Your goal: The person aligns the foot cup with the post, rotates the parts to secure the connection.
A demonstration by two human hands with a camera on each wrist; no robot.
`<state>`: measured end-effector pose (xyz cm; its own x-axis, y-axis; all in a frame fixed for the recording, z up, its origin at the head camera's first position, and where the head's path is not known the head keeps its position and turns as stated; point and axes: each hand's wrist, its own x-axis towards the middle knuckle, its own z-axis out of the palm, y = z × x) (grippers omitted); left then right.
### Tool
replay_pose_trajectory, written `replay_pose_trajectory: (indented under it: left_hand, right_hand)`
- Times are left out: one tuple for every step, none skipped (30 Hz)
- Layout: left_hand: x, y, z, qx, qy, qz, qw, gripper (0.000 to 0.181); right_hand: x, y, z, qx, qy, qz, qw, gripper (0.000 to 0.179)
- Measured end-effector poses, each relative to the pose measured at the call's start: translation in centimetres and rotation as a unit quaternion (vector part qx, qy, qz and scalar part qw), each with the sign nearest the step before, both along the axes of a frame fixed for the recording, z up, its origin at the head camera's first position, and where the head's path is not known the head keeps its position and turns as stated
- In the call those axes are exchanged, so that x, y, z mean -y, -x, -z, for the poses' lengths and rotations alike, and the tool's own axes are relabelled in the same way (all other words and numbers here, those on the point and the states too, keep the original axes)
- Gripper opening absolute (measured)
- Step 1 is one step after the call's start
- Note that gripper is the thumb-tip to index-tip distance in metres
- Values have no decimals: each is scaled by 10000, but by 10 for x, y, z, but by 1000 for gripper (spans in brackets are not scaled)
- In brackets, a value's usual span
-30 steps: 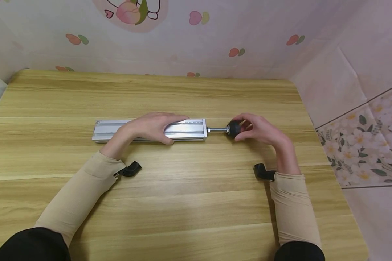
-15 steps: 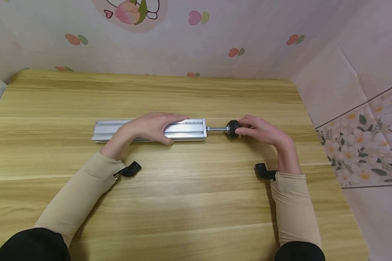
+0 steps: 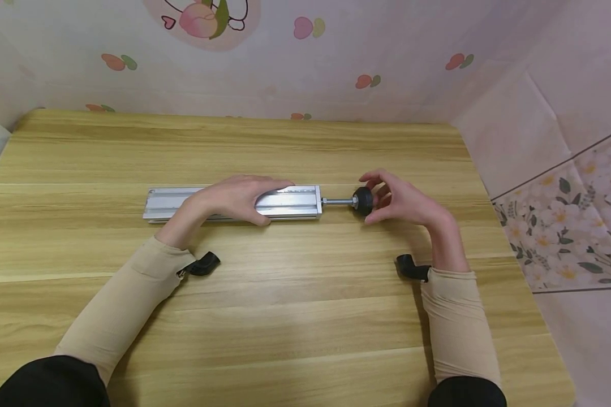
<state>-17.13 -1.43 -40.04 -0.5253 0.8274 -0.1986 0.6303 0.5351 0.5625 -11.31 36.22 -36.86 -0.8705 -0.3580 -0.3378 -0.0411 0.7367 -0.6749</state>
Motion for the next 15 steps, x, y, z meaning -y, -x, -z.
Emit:
replay_pose_trajectory:
  left_hand:
    - [0, 0, 0, -4, -1, 1, 10000, 93]
    - [0, 0, 0, 0, -3, 0, 10000, 93]
    - [0, 0, 0, 4, -7, 0, 10000, 94]
    - [0, 0, -1, 9, -4, 1, 10000, 94]
    - [0, 0, -1, 15, 2, 6, 10000, 94]
    - [0, 0, -1, 18, 3, 5, 10000, 94]
    - [0, 0, 0, 13, 4, 7, 10000, 94]
    - [0, 0, 0, 15, 5, 9, 10000, 94]
    - [0, 0, -1, 7, 9, 10, 10000, 94]
    - [0, 0, 0, 3, 16, 10, 10000, 94]
    - [0, 0, 0, -2, 18, 8, 10000, 94]
    - [0, 0, 0, -8, 20, 3, 10000, 94]
    - [0, 0, 0, -9, 22, 9, 10000, 94]
    - [0, 0, 0, -3, 17, 6, 10000, 94]
    - [0, 0, 0, -3, 20, 2, 10000, 94]
  right_hand:
    - [1, 0, 0, -32, 68, 23, 10000, 80]
    - [2, 1, 0, -62, 93, 43, 9999, 80]
    - [4, 0, 0, -94, 86, 56, 9999, 79]
    - [4, 1, 0, -134, 66, 57, 9999, 78]
    - [5, 1, 0, -176, 38, 55, 9998, 77]
    - [6, 1, 1, -203, 16, 52, 9998, 75]
    - [6, 1, 1, -211, -12, 70, 9998, 74]
    - [6, 1, 1, -228, -52, 94, 9997, 72]
    - [6, 0, 1, -263, -82, 108, 9996, 71]
    - [6, 0, 1, -295, -98, 116, 9994, 69]
    - [5, 0, 1, -336, -114, 117, 9993, 67]
    - [5, 0, 1, -363, -111, 119, 9992, 66]
    - [4, 0, 1, -413, -112, 74, 9991, 64]
    - [4, -1, 0, -475, -102, 8, 9988, 63]
    - [3, -1, 0, -501, -77, -13, 9987, 61]
